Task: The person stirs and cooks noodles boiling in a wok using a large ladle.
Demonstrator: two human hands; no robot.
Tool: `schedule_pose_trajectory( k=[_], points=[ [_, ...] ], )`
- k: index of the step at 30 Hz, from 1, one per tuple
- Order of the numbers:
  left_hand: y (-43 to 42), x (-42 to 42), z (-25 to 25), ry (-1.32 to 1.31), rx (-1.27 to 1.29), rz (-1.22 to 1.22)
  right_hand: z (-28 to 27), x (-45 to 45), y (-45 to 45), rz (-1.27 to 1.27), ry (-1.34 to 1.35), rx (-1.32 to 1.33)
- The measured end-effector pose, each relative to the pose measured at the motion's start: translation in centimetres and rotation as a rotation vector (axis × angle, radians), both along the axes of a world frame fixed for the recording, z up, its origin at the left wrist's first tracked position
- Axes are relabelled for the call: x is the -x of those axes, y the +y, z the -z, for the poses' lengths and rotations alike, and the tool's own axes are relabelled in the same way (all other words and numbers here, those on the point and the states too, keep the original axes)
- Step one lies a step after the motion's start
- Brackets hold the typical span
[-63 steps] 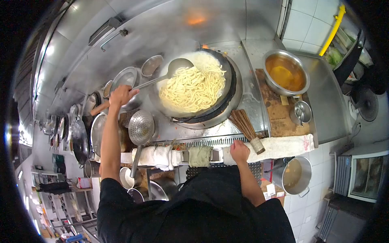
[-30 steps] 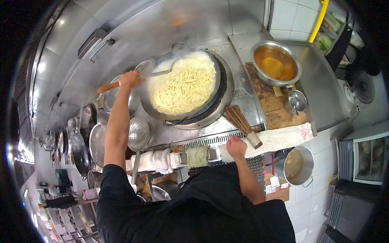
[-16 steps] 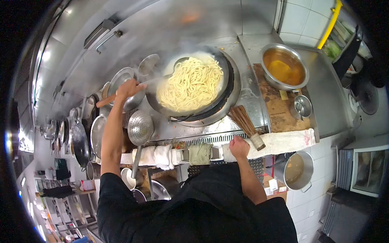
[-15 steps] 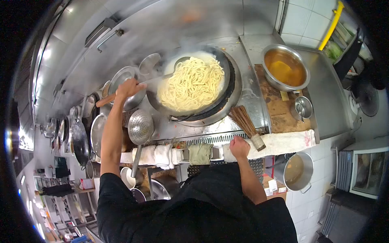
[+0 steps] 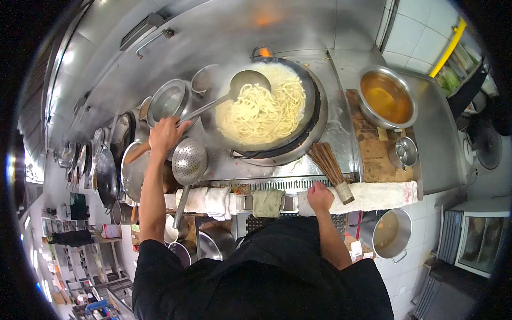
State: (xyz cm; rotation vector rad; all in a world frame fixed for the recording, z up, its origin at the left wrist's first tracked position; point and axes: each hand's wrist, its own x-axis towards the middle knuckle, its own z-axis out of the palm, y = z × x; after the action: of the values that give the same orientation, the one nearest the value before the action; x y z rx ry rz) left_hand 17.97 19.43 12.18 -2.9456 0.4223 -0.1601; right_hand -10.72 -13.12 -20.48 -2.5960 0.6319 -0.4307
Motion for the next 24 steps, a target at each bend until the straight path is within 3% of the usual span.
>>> schedule_pose_trajectory(
  k=[8,12,16,21,24],
  points=[
    [3.2,-0.4,0.4,-0.35,-0.07,0.095,-0.2,0.0,0.1,0.021,0.051,-0.017],
    [4.1,-3.1,0.6,-0.363,-0.108,0.038,-0.3,-0.1,0.1,0.01,0.023,-0.018],
    [3.9,-6.1,1.3,-0.294,-0.162,0.019,-0.1,-0.1,-0.1,-0.005,0.072,-0.005],
    [1.9,-6.8,-0.4,-0.001,-0.314,0.043,0.3,0.0,-0.1,0.004,0.026,0.0],
    [1.0,-6.0,-2.1,0.162,-0.271,-0.019,0.2,-0.1,-0.1,0.011,0.045,0.012]
  ],
)
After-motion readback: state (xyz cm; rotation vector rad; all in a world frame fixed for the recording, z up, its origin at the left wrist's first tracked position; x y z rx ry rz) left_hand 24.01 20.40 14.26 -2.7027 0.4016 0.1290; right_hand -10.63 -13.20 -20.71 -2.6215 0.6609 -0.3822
